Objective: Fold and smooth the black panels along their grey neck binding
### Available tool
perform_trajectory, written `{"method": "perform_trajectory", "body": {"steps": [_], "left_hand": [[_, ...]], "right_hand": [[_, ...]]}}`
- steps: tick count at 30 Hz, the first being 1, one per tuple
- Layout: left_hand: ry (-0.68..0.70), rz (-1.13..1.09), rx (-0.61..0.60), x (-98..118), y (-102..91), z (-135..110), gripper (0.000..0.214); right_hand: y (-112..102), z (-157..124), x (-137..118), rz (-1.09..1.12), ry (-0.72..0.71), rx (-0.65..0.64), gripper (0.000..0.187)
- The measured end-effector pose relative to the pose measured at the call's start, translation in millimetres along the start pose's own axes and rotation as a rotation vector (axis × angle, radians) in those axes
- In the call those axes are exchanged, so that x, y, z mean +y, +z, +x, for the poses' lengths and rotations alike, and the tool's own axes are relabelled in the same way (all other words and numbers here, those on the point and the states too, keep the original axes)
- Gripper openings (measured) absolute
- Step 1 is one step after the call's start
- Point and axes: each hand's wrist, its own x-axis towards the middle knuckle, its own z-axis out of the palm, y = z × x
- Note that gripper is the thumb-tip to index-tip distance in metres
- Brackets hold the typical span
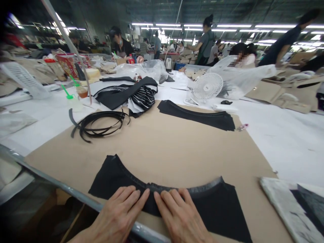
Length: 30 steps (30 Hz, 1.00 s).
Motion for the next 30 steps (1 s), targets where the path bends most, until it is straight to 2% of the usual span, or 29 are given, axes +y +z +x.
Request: {"method": "perform_trajectory", "body": {"steps": [8, 12, 15, 17, 24, 30], "left_hand": [[-0.01, -0.053, -0.079, -1, -3.9, 1, 0.048], [0.001, -0.148, 0.015, -7, -7.8, -2, 0.047], [-0.039, -0.219, 0.113, -11, -12.3, -1, 0.042], [-0.077, -0.22, 0.13, -12, -14.5, 1, 0.041], [-0.108, -0.191, 0.036, -18, -7.7, 4, 0.04], [-0.092, -0.171, 0.054, -18, -2.3, -1, 0.04]], "right_hand": [[-7, 8, -1, 0.162, 0.111, -0.02, 0.04], [-17, 20, -1, 0.256, 0.259, -0.048, 0.035], [-18, 32, 1, 0.295, 0.363, -0.103, 0.036], [-17, 41, 3, 0.327, 0.413, -0.164, 0.035], [-16, 67, 10, 0.39, 0.53, -0.375, 0.018], [-17, 66, 14, 0.45, 0.525, -0.369, 0.019]]}}
